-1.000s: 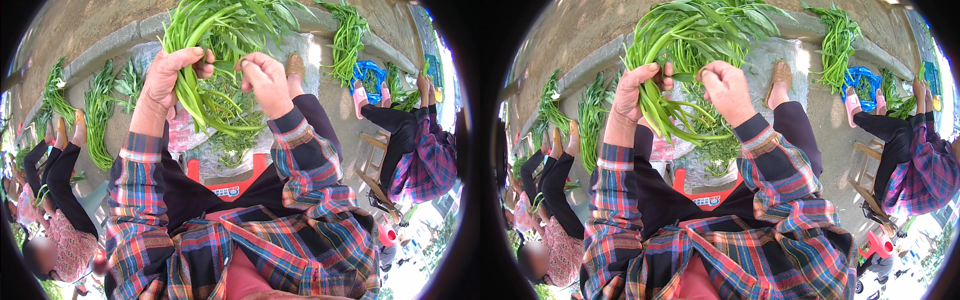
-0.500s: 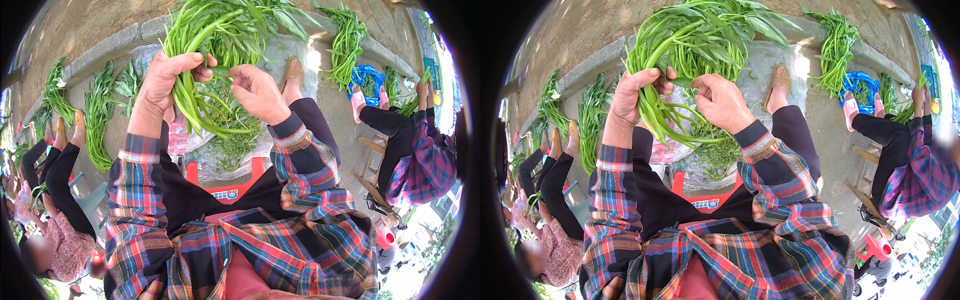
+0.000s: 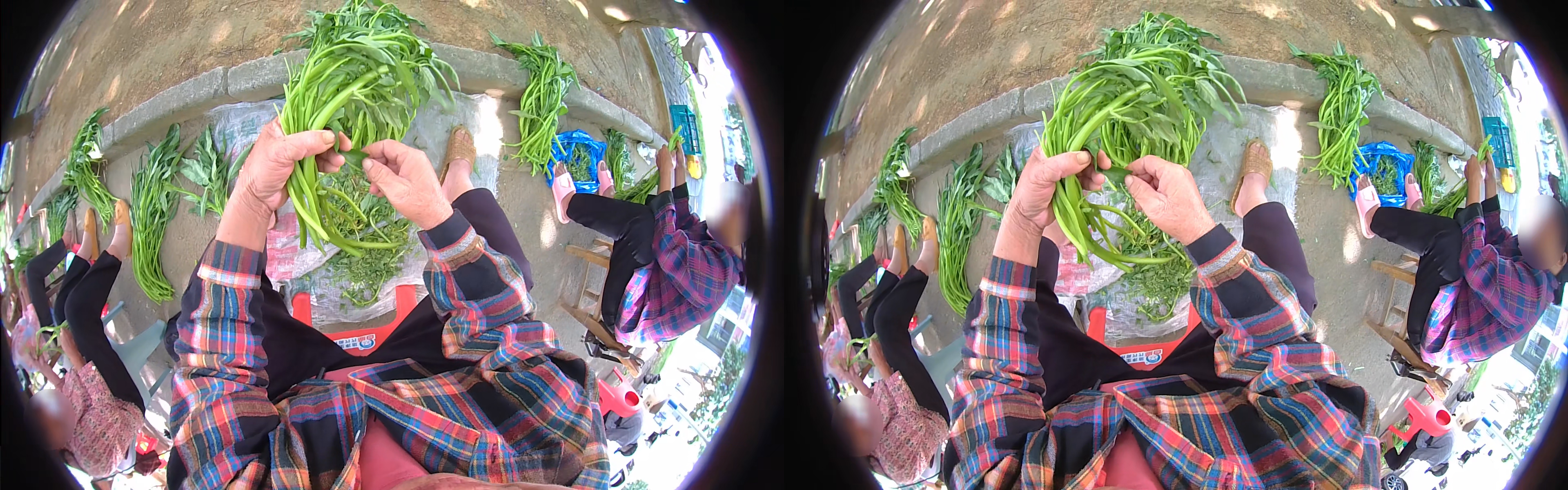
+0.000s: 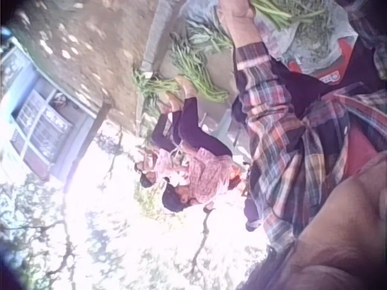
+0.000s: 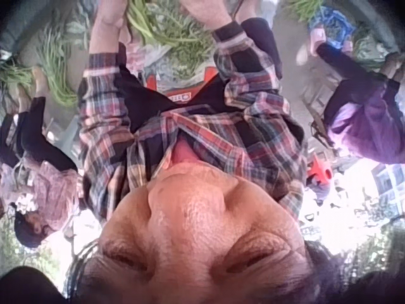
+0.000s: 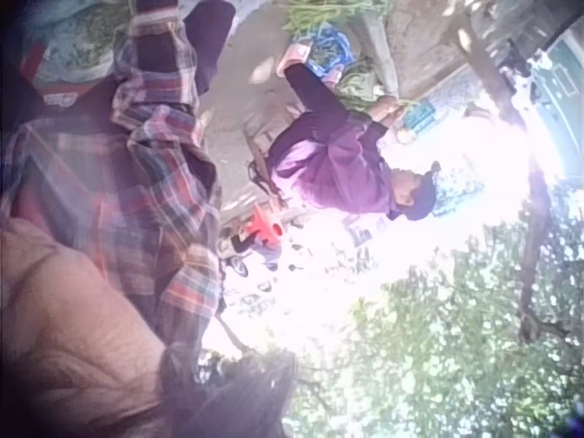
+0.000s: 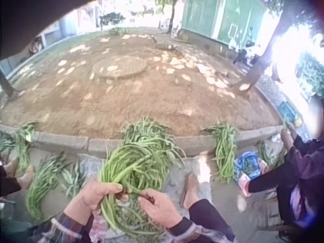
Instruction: The person prepares green leafy vegetables by hand, picking through a bundle and placing individual stems on a plastic sheet on the ground while seated on a stool.
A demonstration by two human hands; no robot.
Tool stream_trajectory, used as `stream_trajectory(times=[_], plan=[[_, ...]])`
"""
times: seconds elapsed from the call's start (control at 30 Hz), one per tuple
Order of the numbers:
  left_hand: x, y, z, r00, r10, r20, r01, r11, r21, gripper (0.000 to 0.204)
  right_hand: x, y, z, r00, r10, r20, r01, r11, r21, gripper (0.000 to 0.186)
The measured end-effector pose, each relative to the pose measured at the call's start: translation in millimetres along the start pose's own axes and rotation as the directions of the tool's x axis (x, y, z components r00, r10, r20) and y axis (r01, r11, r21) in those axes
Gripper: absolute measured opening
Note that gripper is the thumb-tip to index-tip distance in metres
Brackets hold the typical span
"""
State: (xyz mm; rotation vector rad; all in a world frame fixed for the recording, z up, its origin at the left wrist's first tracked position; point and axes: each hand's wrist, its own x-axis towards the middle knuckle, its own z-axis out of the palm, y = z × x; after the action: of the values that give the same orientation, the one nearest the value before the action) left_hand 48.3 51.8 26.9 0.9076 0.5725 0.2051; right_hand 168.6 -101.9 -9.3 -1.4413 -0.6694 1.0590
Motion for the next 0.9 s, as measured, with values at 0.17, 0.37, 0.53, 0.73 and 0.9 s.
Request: stream_trajectory(times=[0.17,0.37,0.53,0.73,0.9], plan=[[-1.2,3.0,9.6,1.000,0.010,0.019,-0.011,0.998,0.057,0.030,-0.5,4.3,-0.6,0.997,0.036,-0.067,-0.044,0.992,-0.114,0.009],[-3.3,6.4,12.9,1.000,-0.012,0.003,0.012,0.999,0.039,0.026,-2.2,3.3,1.5,0.997,-0.057,-0.048,0.050,0.991,-0.123,0.009],[-1.5,4.3,10.9,1.000,-0.004,0.014,0.004,1.000,-0.012,0.029,-0.2,1.5,-0.9,0.991,-0.063,-0.116,0.044,0.985,-0.167,0.009],[-2.1,3.8,17.0,1.000,0.027,-0.003,-0.027,0.999,-0.046,0.026,0.8,-2.4,-0.8,0.985,-0.061,-0.163,0.067,0.997,0.032,0.010],[-3.2,2.5,13.3,0.999,0.028,-0.033,-0.031,0.996,-0.086,0.031,3.6,-3.5,-14.4,0.970,0.032,-0.240,0.011,0.985,0.174,0.012]])
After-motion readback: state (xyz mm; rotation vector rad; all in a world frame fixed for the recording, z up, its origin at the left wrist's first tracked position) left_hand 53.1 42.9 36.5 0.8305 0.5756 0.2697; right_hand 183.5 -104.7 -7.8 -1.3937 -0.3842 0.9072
